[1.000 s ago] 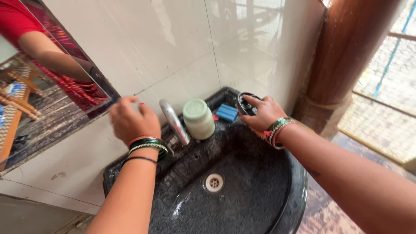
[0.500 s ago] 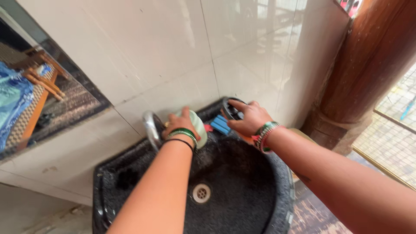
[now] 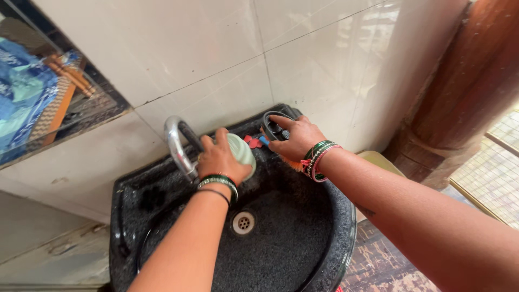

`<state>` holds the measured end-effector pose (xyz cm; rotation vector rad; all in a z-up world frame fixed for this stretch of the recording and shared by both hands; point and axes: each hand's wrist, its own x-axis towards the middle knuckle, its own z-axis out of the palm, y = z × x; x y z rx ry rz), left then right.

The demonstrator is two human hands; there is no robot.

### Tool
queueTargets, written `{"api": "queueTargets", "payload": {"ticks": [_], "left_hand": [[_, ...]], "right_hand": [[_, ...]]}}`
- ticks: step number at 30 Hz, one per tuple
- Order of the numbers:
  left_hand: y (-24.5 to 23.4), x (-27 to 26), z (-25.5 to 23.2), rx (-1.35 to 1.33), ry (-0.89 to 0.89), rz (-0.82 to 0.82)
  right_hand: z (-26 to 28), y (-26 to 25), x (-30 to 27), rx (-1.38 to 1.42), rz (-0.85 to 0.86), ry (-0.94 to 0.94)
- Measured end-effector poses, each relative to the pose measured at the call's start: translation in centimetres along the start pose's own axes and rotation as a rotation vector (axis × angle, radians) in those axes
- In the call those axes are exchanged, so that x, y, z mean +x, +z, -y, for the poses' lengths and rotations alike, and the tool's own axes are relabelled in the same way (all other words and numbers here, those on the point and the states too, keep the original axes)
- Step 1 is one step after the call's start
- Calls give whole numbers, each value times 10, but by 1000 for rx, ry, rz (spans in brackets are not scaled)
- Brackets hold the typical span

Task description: The person cleans a black granite sink using a brush and a cloth. They scrub the sink basin and faucet area, rinse the brush, and wipe the sink surface with a cloth.

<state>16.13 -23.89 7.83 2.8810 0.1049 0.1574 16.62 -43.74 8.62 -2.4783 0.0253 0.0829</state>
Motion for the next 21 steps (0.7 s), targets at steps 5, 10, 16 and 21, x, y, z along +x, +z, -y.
{"api": "queueTargets", "payload": {"ticks": [5, 10, 16, 21], "left_hand": [[-2, -46, 18, 1, 111, -57], [-17, -83, 45, 7, 69, 62], [-43, -96, 92, 112, -111, 51], [-65, -73, 142, 113, -164, -105]], "right_hand": [[8, 10, -10, -7, 69, -22], [20, 17, -23, -60, 149, -2], [29, 28, -33, -143, 250, 28], [35, 46, -43, -162, 230, 0]]}}
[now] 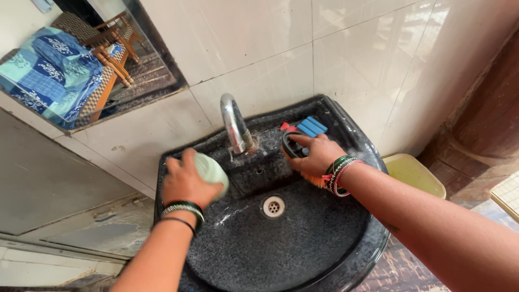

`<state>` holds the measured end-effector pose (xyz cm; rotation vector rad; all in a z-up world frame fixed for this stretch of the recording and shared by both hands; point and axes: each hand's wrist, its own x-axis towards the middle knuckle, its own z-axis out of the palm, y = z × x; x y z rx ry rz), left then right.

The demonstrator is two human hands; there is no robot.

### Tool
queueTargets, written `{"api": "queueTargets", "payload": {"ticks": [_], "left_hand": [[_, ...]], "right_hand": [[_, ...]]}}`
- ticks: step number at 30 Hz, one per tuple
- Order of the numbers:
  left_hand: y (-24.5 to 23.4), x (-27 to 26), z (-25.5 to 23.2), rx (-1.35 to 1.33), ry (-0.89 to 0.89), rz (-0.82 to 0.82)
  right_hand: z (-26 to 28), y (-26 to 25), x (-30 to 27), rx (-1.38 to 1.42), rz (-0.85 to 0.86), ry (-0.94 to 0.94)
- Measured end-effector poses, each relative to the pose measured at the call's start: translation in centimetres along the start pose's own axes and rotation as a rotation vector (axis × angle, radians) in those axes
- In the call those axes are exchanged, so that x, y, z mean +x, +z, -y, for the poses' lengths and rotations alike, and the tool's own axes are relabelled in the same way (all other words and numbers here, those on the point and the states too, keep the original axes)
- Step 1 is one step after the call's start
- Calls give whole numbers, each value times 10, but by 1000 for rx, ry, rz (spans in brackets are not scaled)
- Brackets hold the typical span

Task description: The person cleans a black granite sink using a brush and a cloth. They scrub the sink basin and faucet area, rinse the brush, and wipe the sink surface with a cloth.

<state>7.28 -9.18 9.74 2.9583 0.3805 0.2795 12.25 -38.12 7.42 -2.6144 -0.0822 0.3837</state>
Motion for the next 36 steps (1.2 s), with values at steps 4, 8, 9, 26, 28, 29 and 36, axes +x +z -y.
{"api": "queueTargets", "payload": {"ticks": [4, 8, 9, 26, 28, 29, 36], "left_hand": [[5, 37, 22, -13, -92, -56], [25, 59, 33, -58, -107, -69], [30, 63, 35, -77, -106, -70], [69, 24, 12, -46, 231, -519], [58, 34, 16, -184, 248, -553], [51, 41, 15, -255, 276, -564], [29, 91, -42, -320, 242, -296]], "right_hand": [[13, 16, -8, 61, 6, -17], [22, 27, -5, 56, 12, 40], [22, 29, -1, 64, 7, 42], [39, 72, 92, -192, -115, 5], [40, 71, 92, -203, -125, -29], [43, 68, 90, -231, -95, -32], [58, 63, 73, -216, -76, 84]]}}
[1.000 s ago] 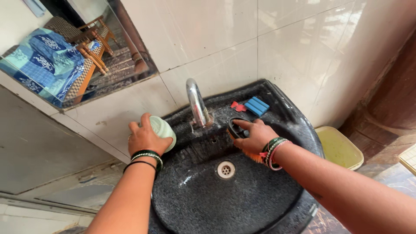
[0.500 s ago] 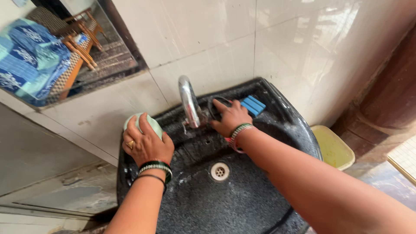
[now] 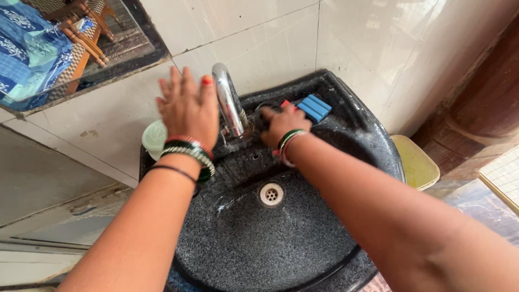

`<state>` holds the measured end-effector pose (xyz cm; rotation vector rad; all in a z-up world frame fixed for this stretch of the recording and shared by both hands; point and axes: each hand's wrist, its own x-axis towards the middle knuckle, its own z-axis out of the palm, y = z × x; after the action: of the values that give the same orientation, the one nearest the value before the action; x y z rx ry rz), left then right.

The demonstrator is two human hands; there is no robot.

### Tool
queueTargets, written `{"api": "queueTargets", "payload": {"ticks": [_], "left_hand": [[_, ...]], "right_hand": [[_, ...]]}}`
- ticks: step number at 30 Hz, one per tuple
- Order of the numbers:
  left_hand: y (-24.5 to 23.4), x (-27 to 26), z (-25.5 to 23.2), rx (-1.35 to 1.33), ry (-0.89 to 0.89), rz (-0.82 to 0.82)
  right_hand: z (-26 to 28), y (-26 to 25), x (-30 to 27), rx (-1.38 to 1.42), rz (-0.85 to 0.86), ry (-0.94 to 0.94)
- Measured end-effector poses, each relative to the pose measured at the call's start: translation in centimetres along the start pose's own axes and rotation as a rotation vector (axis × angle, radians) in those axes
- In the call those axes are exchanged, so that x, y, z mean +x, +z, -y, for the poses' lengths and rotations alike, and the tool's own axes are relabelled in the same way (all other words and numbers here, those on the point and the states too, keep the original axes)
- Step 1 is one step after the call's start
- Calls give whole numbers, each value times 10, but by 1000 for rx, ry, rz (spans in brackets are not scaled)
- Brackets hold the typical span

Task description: The person cleans a black granite sink using a brush and a cloth. They scrub the sink basin and faucet area, rinse the brush, and wipe the sink surface with a cloth.

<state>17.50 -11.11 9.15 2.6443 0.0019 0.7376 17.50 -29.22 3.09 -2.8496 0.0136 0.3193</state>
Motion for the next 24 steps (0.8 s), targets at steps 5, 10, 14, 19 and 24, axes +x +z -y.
{"api": "queueTargets", "payload": {"ticks": [5, 10, 14, 19, 24], "left_hand": [[3, 15, -28, -145, -167, 203], [-8, 38, -42, -78, -58, 128], [-5, 52, -55, 21, 42, 109], [8, 50, -59, 53, 49, 161], [8, 46, -60, 86, 65, 140]], "right_hand": [[-3, 4, -2, -4, 46, 6], [2, -8, -1, 67, -54, 63], [4, -9, -16, -29, -6, -40], [8, 7, -11, -74, -3, 18], [4, -3, 2, 25, 39, -8]]}}
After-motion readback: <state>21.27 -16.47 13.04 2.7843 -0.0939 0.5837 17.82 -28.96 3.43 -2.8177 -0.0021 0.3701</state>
